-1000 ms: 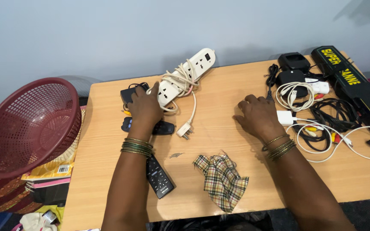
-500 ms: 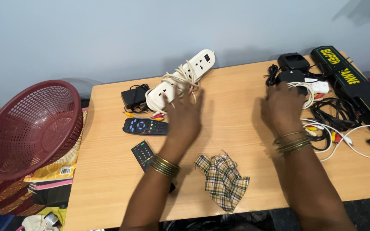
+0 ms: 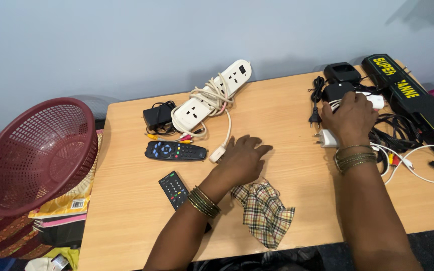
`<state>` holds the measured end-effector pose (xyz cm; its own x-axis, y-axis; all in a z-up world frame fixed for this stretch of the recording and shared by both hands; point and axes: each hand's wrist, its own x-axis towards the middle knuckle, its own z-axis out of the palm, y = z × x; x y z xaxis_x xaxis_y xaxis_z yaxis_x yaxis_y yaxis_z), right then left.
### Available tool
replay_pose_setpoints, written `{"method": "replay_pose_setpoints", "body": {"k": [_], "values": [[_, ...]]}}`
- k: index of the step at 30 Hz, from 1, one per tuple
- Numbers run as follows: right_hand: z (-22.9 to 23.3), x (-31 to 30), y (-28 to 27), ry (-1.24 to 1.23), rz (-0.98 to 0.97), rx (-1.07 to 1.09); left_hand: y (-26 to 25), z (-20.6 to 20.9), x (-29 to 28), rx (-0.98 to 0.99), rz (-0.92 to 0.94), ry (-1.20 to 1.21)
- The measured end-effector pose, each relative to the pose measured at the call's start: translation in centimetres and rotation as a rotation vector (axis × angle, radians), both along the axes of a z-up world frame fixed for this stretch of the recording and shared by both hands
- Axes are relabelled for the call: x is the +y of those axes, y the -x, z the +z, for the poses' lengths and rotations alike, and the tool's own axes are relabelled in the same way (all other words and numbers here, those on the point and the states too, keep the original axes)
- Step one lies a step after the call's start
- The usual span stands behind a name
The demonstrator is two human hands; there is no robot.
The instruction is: The person wipes a power strip, an adapter, and several remote controls with a cloth, including winding the cord around the power strip.
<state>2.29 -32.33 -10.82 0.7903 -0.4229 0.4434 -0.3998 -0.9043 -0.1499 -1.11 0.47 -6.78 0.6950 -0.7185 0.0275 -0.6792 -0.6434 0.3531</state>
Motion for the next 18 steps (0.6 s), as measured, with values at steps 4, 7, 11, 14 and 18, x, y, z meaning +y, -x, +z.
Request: {"method": "replay_pose_setpoints", "body": {"k": [4,7,11,14,18], "values": [[1.0,0.7,-0.2,-0.069,-0.056,0.020,-0.5,0.9,1.1,0.102,-0.128,-0.039],[1.8,1.4,-0.1,-0.144,-0.069,0.018,0.3,2.2,2.0,0.219,-0.252,-0.030],[1.8,2.4,-0.5,-0.116,-0.030,-0.004,2.6,2.8,4.2,0.522,-0.454,-0.114],[1.3,3.5,-1.3,-0.035,0.015,0.017,4.2,2.3,7.0,0.563,-0.509,0.051],[0.6,4.1,-1.2,0.033,0.127,-0.056,4.7,1.6,9.5,0.308,-0.331,0.188]]}}
